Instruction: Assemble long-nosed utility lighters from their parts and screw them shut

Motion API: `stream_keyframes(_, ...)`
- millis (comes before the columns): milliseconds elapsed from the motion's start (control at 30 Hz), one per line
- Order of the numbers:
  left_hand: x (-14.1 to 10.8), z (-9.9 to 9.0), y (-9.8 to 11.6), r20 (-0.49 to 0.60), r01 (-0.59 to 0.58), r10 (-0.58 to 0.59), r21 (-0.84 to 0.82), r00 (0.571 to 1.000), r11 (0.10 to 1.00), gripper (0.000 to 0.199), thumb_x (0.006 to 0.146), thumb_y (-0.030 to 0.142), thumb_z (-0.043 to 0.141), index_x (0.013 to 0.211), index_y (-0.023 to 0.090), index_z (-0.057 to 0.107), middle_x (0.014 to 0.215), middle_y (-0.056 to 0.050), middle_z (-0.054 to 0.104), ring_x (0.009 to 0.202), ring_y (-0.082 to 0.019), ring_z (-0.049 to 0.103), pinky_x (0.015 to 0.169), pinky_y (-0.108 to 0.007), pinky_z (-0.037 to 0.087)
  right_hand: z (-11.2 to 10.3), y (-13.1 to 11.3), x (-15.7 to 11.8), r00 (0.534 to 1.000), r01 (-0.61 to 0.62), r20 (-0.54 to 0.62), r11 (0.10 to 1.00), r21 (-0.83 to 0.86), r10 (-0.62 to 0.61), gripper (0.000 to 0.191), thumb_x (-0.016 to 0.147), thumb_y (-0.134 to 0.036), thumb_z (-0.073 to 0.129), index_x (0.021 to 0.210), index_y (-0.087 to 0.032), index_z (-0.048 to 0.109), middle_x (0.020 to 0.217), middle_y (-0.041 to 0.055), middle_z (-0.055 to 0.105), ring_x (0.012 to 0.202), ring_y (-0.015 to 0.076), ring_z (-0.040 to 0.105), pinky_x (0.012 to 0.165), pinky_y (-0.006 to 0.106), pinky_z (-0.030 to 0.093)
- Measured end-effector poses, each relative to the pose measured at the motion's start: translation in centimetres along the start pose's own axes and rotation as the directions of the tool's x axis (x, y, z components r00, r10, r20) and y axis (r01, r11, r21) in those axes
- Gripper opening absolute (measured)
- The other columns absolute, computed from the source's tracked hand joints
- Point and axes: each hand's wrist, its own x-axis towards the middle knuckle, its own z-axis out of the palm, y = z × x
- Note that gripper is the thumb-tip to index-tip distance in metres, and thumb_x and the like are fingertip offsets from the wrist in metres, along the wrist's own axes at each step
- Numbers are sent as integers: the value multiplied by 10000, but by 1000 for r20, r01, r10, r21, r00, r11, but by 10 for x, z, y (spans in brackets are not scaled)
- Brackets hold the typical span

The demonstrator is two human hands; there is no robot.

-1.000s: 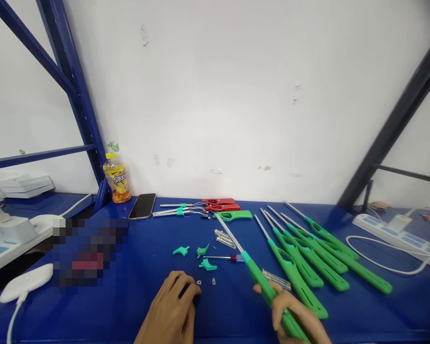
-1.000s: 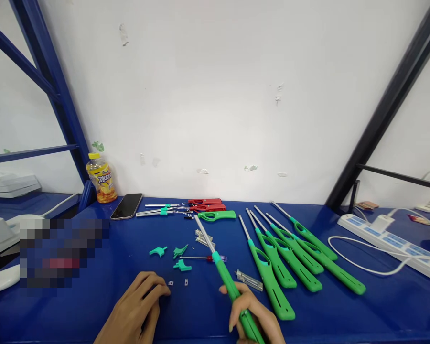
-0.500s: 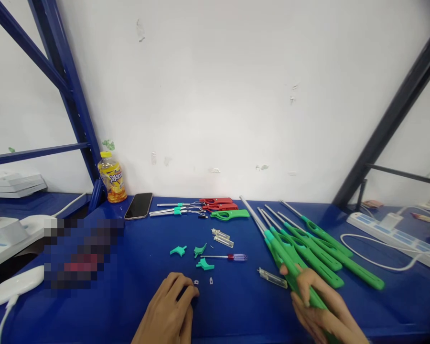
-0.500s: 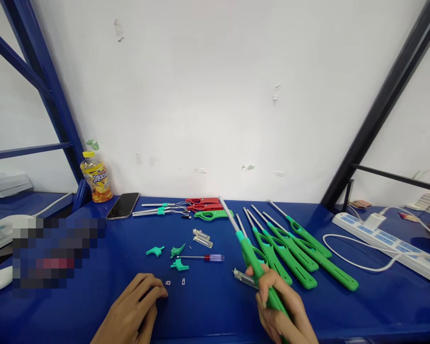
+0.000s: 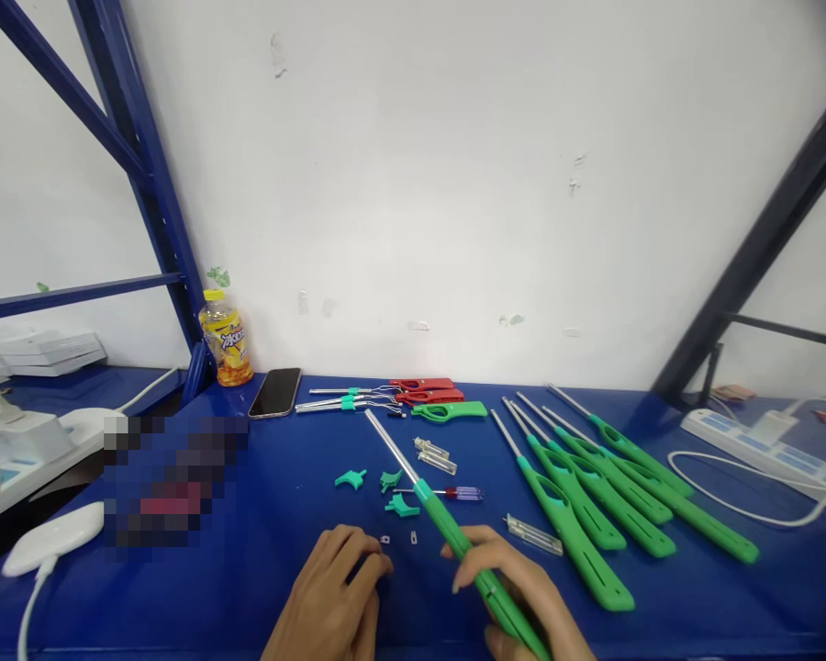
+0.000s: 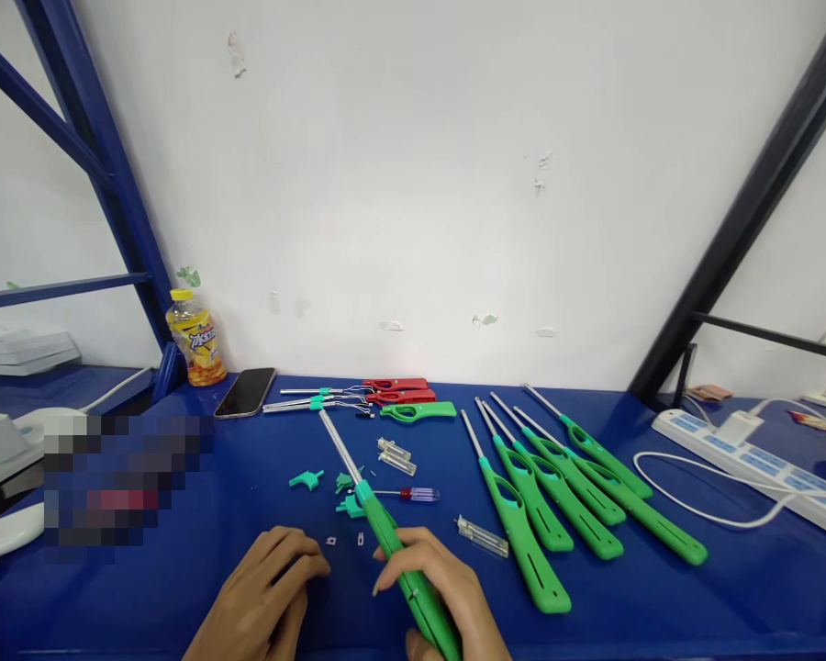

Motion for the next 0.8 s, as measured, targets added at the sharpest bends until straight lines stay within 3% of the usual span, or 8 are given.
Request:
stream_keyframes(133,1,-1,2,-29,-10,9,-8,1000,1000,319,928,-31,426,988,221,613,922,-39,704,836,-187,684,763,-305,577,1,2,0,994,109,36,992,-66,-106,522,673,-108,576,1110,-298,791,1262,60,740,1117,308,740,897,307,565)
stream_keyframes(267,3,-6,4,-6,4,-4,-4,1000,1000,361,935,-34,414,1070,222,629,964,-40,711,854,-180,688,787,-316,571,-1,6,-2,990,116,93,988,-105,-106,609,658,-91,567,1176,-328,783,1279,44,735,1027,282,766,808,285,587)
stream_keyframes(400,3,-7,3,-37,-3,3,17,999,1000,395,948,-20,410,1143,230,646,964,-36,729,825,-182,699,802,-345,588,1,5,-2,994,98,51,987,-130,-92,584,697,-100,598,1203,-324,786,1272,55,731,924,263,765,749,288,607)
stream_keyframes(500,-1,-2,5,-88,102,-105,-39,991,994,421,1003,44,425,1329,245,599,974,-35,745,816,-177,726,778,-325,621,2,1,-3,994,107,50,987,-120,-102,518,725,-130,616,1173,-315,798,1188,69,740,872,250,760,701,275,611)
stream_keyframes(567,-5,0,9,-177,260,-282,-140,943,955,398,1052,114,434,1415,242,538,1038,-43,751,706,-140,730,694,-282,638,3,-2,-3,995,84,59,991,-106,-78,455,748,-171,642,1144,-319,811,1149,74,733,878,251,764,624,244,592)
stream_keyframes(667,-8,-1,19,-338,409,-504,-314,795,857,272,1090,186,465,1340,235,561,1122,-48,762,496,-88,674,522,-256,616,3,-3,-5,996,53,75,994,-97,-46,388,769,-210,673,1104,-325,829,1141,77,719,898,252,771,566,215,563)
stream_keyframes(733,-7,-5,25,-410,410,-543,-370,733,833,211,1095,201,494,1282,243,581,1099,-29,780,449,-87,662,380,-236,526,4,-3,-6,996,58,72,994,-98,-51,392,764,-194,659,1092,-321,833,1149,76,714,894,244,772,563,209,557)
stream_keyframes(800,-4,-8,29,-443,378,-535,-396,719,837,239,1095,203,511,1320,262,564,1130,-24,790,459,-94,676,338,-231,491,5,-2,-7,997,64,48,993,-103,-59,420,748,-170,637,1090,-317,831,1151,72,715,888,237,772,580,211,563)
